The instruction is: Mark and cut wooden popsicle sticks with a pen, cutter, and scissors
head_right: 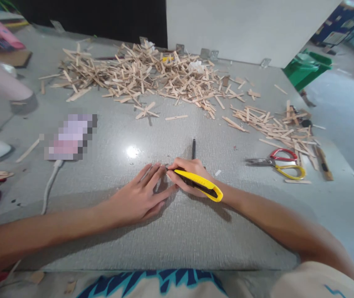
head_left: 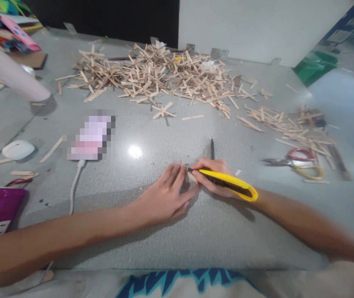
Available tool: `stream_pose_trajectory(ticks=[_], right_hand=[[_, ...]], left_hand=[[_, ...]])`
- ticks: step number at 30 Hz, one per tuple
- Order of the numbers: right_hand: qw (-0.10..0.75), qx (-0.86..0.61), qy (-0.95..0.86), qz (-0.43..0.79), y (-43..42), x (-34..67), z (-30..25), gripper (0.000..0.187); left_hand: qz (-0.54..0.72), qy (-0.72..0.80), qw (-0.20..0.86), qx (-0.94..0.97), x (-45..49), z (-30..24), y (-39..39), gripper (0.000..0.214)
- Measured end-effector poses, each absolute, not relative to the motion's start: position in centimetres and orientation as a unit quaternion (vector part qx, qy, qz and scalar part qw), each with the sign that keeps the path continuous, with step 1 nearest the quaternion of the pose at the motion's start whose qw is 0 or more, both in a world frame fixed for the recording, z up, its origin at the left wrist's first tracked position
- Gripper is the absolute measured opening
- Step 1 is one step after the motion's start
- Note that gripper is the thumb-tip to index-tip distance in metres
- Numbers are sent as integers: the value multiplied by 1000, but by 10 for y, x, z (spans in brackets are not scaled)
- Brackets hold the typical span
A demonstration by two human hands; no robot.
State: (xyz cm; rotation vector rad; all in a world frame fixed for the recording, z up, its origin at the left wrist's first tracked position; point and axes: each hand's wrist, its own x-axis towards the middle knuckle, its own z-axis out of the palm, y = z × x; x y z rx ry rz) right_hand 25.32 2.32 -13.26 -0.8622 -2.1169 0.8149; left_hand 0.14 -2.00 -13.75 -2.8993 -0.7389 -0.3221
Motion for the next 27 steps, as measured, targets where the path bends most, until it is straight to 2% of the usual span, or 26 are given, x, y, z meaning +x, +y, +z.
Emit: stream_pose_trajectory(ticks=[18, 22, 27], right_hand=[[323, -335, -829, 310, 22, 255, -133, 11], [329, -334, -828, 308, 22, 254, -131, 13], [348, -336, -816, 317, 22, 254, -138, 17]], left_hand=[[-110, -236, 82, -962, 1, -145, -19, 69], [-111, -236, 92, -961, 0, -146, -19, 75], [-100, -240, 81, -962, 1, -143, -19, 71]])
